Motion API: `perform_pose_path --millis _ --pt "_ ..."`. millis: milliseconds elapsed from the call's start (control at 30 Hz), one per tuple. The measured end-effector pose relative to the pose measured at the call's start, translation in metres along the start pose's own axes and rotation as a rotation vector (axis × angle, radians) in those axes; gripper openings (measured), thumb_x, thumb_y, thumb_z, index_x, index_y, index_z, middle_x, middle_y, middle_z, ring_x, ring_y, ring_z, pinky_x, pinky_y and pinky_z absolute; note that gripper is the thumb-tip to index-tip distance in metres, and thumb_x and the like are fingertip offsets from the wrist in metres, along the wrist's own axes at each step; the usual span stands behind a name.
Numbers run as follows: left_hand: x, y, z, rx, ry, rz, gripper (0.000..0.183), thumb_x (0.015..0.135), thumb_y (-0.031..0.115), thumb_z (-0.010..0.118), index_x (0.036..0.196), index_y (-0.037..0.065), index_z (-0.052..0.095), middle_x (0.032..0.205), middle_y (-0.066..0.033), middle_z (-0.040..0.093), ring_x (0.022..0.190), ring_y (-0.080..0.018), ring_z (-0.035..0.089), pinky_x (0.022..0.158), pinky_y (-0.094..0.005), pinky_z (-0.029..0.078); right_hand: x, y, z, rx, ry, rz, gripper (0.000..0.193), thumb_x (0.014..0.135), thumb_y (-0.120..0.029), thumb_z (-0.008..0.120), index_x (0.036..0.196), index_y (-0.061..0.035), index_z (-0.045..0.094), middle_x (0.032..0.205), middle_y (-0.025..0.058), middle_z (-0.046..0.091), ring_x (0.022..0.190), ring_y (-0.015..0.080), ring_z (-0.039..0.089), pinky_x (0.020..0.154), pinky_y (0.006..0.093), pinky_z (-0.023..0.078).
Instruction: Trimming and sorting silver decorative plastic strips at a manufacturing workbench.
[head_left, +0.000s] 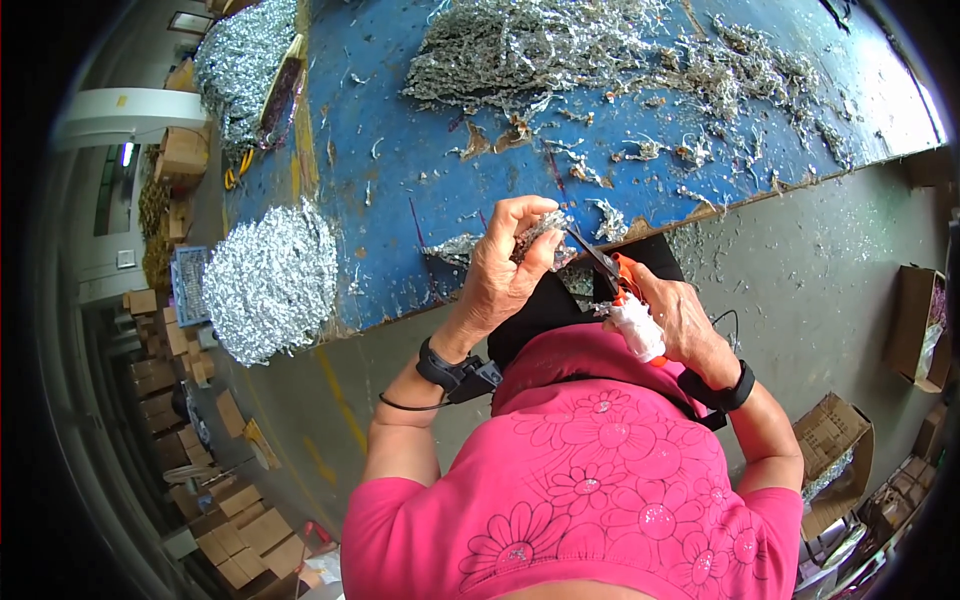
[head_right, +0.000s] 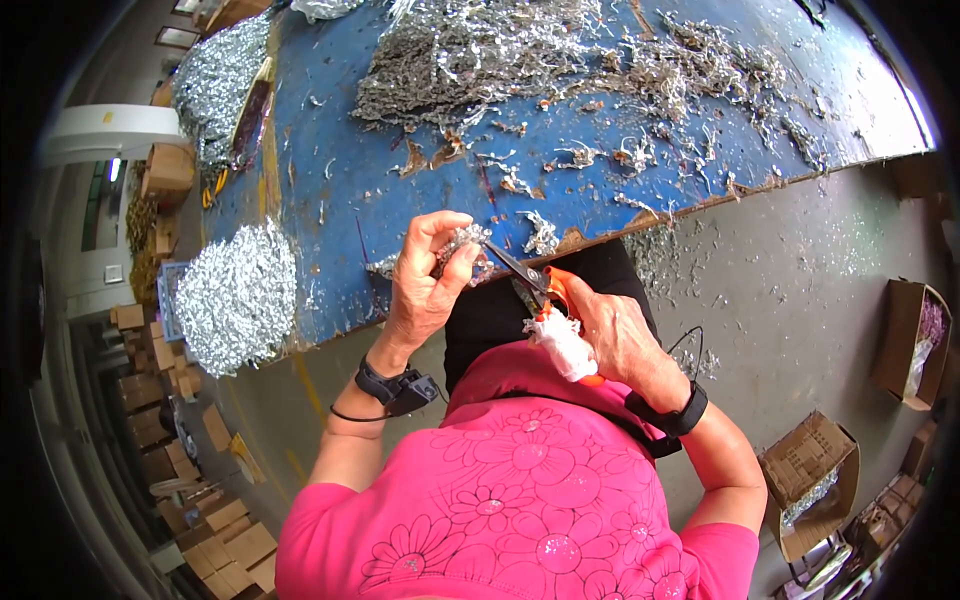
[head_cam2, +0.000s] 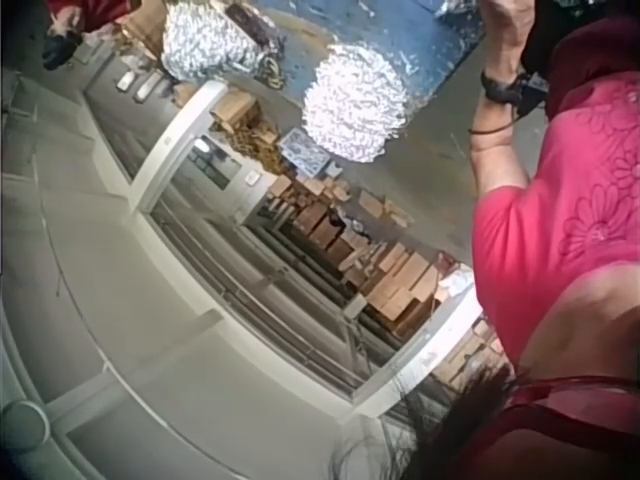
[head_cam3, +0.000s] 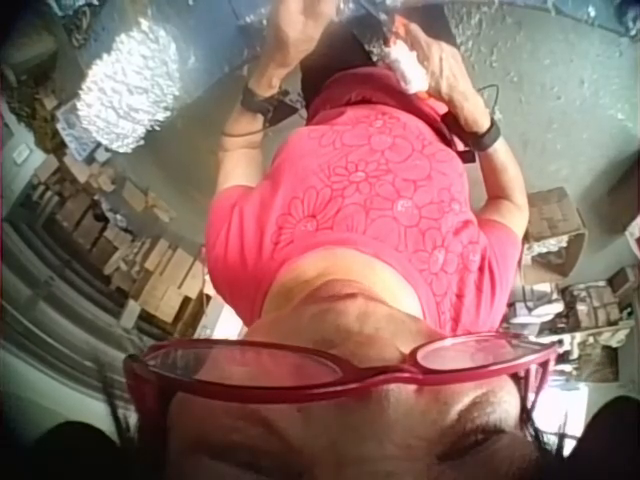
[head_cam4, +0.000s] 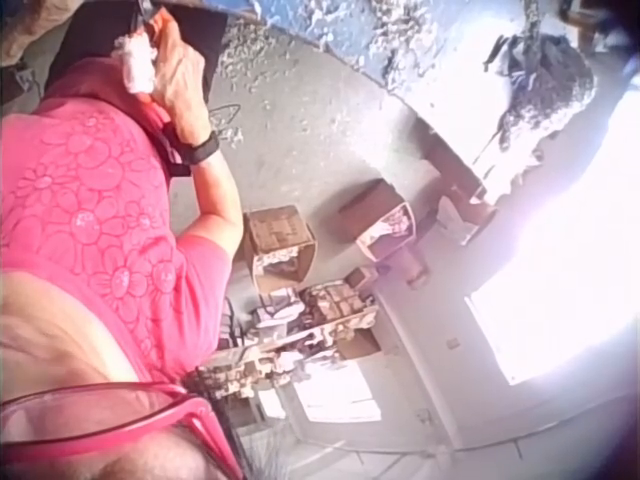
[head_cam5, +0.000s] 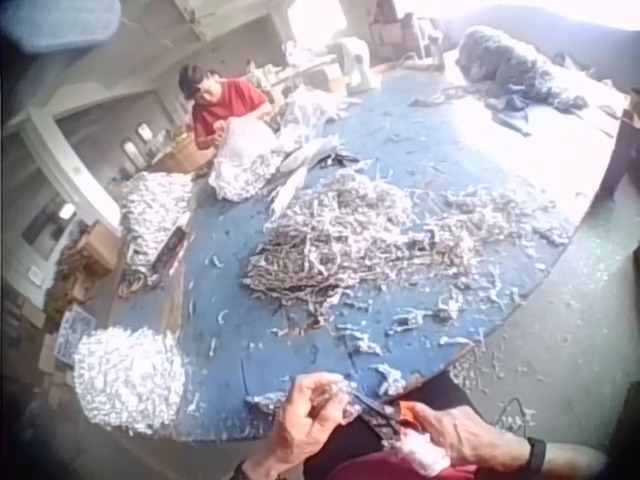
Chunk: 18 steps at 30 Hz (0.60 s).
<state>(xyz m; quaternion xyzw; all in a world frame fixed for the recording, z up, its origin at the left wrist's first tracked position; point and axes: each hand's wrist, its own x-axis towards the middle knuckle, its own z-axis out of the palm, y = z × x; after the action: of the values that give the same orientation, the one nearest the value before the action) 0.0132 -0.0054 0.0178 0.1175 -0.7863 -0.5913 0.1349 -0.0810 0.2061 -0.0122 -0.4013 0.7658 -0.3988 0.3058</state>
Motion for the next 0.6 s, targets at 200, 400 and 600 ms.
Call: perform_pose_path --millis 200,400,600 --pt "0.001 -0.005 -0.001 0.005 0.026 -0.013 0.028 0.092 0.004 0.06 0.118 0.005 0.05 0.108 -0.005 0.058 0.1 -0.0116 0.058 0.086 -0.0264 0.048 -0.001 0.005 0.005 -0.05 0.026 0.009 0.059 0.082 -0.03 0.066 0.131 -0.0057 0.046 0.074 0.0201 0.065 0.072 0.0393 0.064 0.062 0.0462 0.05" --pt "0.007 -0.011 0.003 -0.079 0.109 -0.003 0.026 0.094 0.005 0.057 0.118 0.005 0.05 0.102 -0.0056 0.059 0.087 -0.0093 0.059 0.075 -0.0256 0.051 -0.001 -0.004 0.0 0.003 -0.003 0.046 0.055 0.082 -0.028 0.067 0.129 -0.006 0.05 0.08 0.0192 0.067 0.075 0.0396 0.065 0.064 0.0451 0.051" --pt "0.006 -0.015 -0.001 0.02 0.169 0.052 0.025 0.095 0.006 0.056 0.118 0.005 0.049 0.096 -0.0059 0.061 0.08 -0.01 0.061 0.071 -0.0258 0.052 -0.003 -0.006 -0.008 0.179 -0.111 0.151 0.065 0.08 -0.03 0.071 0.133 -0.0093 0.04 0.092 0.0206 0.066 0.087 0.0424 0.063 0.071 0.0444 0.051"
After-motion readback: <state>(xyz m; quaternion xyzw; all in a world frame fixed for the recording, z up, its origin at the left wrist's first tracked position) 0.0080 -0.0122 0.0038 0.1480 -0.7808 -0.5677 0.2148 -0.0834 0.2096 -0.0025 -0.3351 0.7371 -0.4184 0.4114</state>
